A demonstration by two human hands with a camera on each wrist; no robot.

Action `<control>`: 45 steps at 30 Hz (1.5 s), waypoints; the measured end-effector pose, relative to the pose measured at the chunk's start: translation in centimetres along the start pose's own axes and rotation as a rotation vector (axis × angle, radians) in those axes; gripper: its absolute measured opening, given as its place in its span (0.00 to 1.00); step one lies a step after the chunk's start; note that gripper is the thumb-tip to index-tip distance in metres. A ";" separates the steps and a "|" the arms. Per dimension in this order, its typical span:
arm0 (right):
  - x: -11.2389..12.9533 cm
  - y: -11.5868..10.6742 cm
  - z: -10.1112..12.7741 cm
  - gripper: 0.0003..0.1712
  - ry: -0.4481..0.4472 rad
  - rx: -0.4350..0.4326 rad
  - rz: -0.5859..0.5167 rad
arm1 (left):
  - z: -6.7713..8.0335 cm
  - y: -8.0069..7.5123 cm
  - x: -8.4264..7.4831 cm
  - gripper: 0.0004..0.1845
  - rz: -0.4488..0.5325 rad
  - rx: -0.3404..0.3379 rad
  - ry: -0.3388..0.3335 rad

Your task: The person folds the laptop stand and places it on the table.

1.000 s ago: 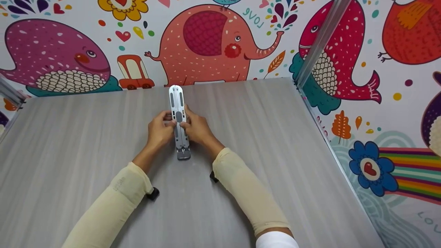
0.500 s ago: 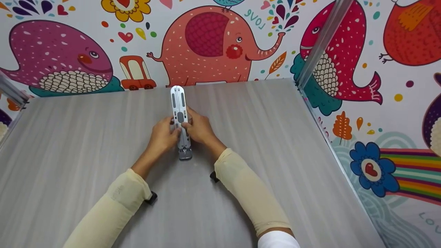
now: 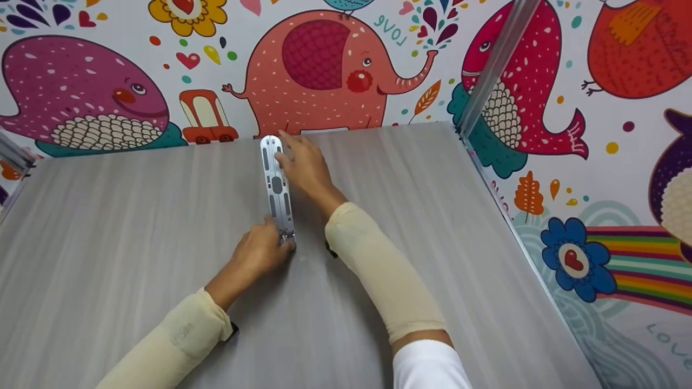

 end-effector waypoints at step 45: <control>0.4 -1.9 -3.7 0.17 -0.082 0.024 0.253 | 0.2 -0.2 -1.4 0.16 -0.458 -0.214 0.232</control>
Point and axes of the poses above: each hand's wrist, its own z-axis away from the middle knuckle, its own y-axis out of the palm, x = y × z, the point moved 5 cm from there along -z, towards the middle knuckle, and after that the axes turned 12 degrees about -y, right-handed, at the moved point
